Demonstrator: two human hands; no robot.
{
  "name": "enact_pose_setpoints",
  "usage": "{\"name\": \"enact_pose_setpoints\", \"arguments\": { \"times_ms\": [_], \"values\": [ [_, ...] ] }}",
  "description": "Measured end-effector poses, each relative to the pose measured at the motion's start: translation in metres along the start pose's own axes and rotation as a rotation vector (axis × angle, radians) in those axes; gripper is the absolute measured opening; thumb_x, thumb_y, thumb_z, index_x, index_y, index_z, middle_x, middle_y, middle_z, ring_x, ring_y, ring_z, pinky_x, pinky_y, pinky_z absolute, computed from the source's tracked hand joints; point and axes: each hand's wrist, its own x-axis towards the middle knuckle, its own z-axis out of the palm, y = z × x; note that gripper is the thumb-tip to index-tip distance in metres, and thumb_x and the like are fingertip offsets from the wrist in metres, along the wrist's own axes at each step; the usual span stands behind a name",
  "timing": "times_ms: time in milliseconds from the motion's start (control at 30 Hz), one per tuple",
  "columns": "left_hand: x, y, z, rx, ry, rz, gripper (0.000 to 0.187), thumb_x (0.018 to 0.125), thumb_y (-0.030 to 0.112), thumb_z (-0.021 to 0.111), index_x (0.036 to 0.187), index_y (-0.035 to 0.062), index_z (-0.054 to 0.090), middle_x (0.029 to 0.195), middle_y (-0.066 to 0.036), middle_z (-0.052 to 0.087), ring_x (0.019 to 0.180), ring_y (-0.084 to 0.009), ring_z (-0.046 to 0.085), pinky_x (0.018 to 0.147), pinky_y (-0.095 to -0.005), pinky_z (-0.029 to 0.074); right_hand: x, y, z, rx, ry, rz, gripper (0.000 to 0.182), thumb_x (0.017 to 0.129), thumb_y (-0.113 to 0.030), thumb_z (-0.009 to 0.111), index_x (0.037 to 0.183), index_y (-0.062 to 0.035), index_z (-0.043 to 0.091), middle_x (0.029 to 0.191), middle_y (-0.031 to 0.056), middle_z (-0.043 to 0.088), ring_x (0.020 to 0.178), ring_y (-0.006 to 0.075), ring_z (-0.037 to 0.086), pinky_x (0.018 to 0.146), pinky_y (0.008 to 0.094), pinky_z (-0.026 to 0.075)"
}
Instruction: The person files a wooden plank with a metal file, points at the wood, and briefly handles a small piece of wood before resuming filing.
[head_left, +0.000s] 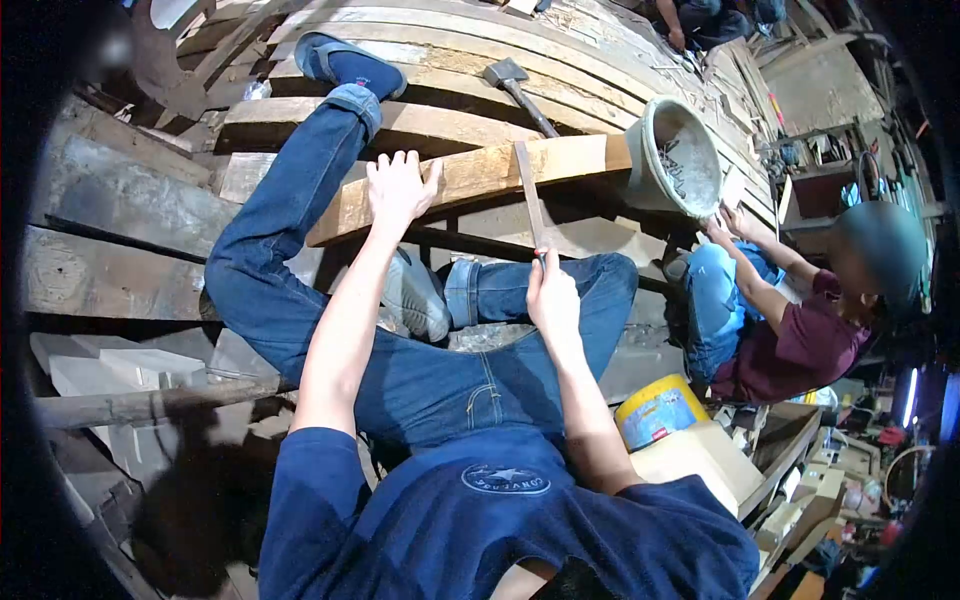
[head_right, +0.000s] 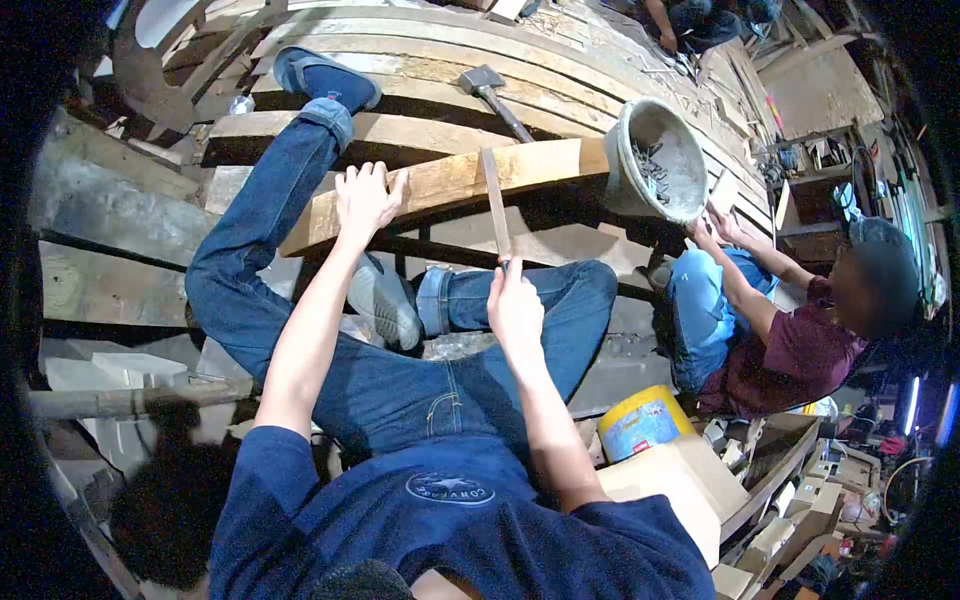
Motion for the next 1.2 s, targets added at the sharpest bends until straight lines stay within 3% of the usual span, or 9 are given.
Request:
{"name": "enact_pose_setpoints", "arguments": {
  "times_ms": [167,267,400,567,667,800,1000,1133,1200],
  "values": [
    [0.001,0.001,-0.006,-0.062,-0.04,-0.011,0.057,0.101,0.056,0.048,0.109,0.0035,0.069,0.113,-0.019,0.069,0.115,-0.038,0.058,0.108,-0.0556,0.036,0.073,0.001,0.03,0.038,-0.006,-0.024,0.028,0.105,-0.027,0.054,0.123,-0.0064,0.053,0.075,0.027,0.069,0.07,0.0477,0.07,0.06,0.0565,0.057],
    [-0.001,-0.002,-0.001,-0.028,0.04,0.029,0.059,0.1,0.058,0.048,0.106,0.004,0.072,0.107,-0.016,0.072,0.107,-0.0355,0.061,0.096,-0.0516,0.042,0.117,-0.009,0.043,-0.026,0.027,-0.004,0.026,0.105,-0.028,0.053,0.121,-0.0068,0.053,0.074,0.0255,0.069,0.07,0.047,0.071,0.06,0.0573,0.057],
    [-0.001,0.0,-0.005,0.005,-0.004,0.022,0.059,0.1,0.059,0.048,0.109,0.0047,0.071,0.109,-0.015,0.071,0.109,-0.0351,0.061,0.098,-0.0518,0.042,0.099,-0.005,0.037,-0.039,0.006,0.001,0.025,0.106,-0.028,0.051,0.12,-0.0078,0.052,0.078,0.0251,0.07,0.07,0.0464,0.071,0.061,0.0578,0.058],
    [-0.001,0.001,-0.008,-0.001,0.015,0.019,0.054,0.101,0.056,0.049,0.105,0.0064,0.07,0.109,-0.015,0.071,0.108,-0.035,0.061,0.097,-0.0522,0.043,0.002,-0.015,0.003,0.04,-0.101,0.072,0.027,0.105,-0.026,0.054,0.125,-0.0091,0.05,0.076,0.0243,0.069,0.068,0.0448,0.071,0.058,0.0555,0.058],
    [0.0,0.002,-0.008,0.011,-0.002,0.009,0.055,0.101,0.057,0.049,0.106,0.0062,0.069,0.111,-0.015,0.07,0.109,-0.0344,0.061,0.098,-0.052,0.043,0.016,-0.019,0.001,-0.03,-0.077,0.019,0.029,0.105,-0.028,0.054,0.126,-0.0093,0.051,0.072,0.0214,0.068,0.064,0.0409,0.071,0.055,0.0517,0.058],
    [-0.002,0.001,-0.003,0.016,0.052,0.038,0.054,0.101,0.056,0.05,0.103,0.0054,0.07,0.108,-0.016,0.071,0.108,-0.0348,0.062,0.097,-0.0524,0.043,0.093,-0.01,0.044,-0.146,0.181,-0.136,0.022,0.104,-0.03,0.056,0.11,-0.0092,0.057,0.066,0.0168,0.065,0.056,0.0349,0.069,0.05,0.0462,0.058],
    [-0.001,-0.003,-0.002,0.01,0.026,0.05,0.058,0.099,0.058,0.049,0.105,0.0048,0.071,0.105,-0.017,0.07,0.105,-0.036,0.06,0.095,-0.0535,0.042,0.118,-0.016,0.059,-0.085,0.01,0.003,0.027,0.104,-0.034,0.054,0.123,-0.0139,0.056,0.071,0.019,0.068,0.067,0.0404,0.071,0.058,0.0534,0.058],
    [-0.002,-0.001,-0.001,0.019,0.026,0.031,0.056,0.101,0.056,0.047,0.106,0.0059,0.071,0.106,-0.015,0.069,0.107,-0.0346,0.06,0.097,-0.0499,0.042,0.083,-0.004,0.062,-0.01,0.146,-0.18,0.025,0.105,-0.028,0.054,0.123,-0.0098,0.053,0.067,0.0189,0.066,0.062,0.0379,0.07,0.051,0.0474,0.056],
    [-0.002,-0.001,0.0,0.025,0.071,0.034,0.055,0.1,0.056,0.048,0.103,0.0059,0.071,0.107,-0.015,0.07,0.107,-0.0341,0.059,0.096,-0.0495,0.042,0.056,-0.009,0.064,-0.06,0.006,-0.052,0.029,0.105,-0.028,0.054,0.125,-0.0076,0.05,0.07,0.0195,0.067,0.062,0.0385,0.07,0.052,0.0481,0.057]
  ]
}}
